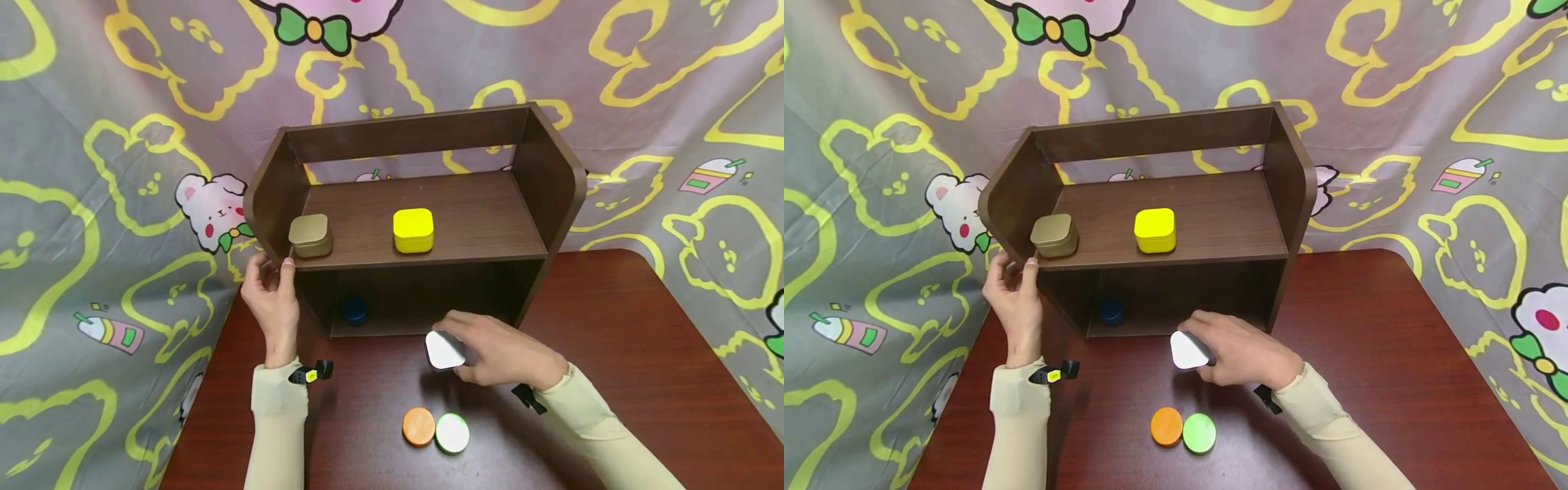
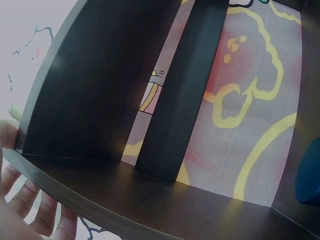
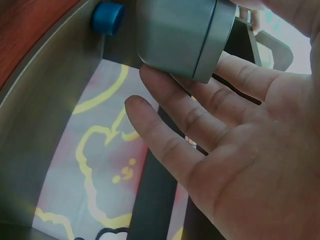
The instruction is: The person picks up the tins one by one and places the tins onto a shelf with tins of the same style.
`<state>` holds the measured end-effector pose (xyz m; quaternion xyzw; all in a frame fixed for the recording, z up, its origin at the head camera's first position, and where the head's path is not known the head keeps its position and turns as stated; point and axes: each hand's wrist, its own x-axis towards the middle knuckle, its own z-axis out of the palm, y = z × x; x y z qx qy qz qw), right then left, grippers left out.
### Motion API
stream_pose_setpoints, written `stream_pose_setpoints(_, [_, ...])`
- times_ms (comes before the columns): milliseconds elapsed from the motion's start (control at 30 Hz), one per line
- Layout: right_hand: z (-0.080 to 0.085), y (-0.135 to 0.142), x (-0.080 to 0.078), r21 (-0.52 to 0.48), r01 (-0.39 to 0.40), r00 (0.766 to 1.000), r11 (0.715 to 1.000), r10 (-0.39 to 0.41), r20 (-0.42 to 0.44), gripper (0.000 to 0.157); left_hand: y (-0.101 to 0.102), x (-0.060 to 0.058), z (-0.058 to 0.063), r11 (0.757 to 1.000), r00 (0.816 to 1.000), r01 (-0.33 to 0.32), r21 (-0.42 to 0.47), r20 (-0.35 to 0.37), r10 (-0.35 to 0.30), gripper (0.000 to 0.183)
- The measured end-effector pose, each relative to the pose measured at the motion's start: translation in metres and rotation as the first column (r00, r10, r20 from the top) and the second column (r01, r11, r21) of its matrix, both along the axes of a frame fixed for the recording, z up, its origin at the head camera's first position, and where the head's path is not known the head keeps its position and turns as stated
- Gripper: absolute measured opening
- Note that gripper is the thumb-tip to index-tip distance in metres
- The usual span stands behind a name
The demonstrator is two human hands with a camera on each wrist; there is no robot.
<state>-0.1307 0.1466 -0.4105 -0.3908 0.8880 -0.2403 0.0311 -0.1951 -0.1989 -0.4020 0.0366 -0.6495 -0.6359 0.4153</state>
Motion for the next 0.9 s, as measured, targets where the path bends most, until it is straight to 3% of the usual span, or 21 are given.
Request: stream_pose_setpoints(900, [0.021, 0.016, 0.002, 0.019, 0.052, 0.997, 0.998, -0.051, -0.050, 0.057, 0.000, -0.001, -0.002, 1.000, 1.000, 0.004, -0.009, 0.007, -0.004, 0.029])
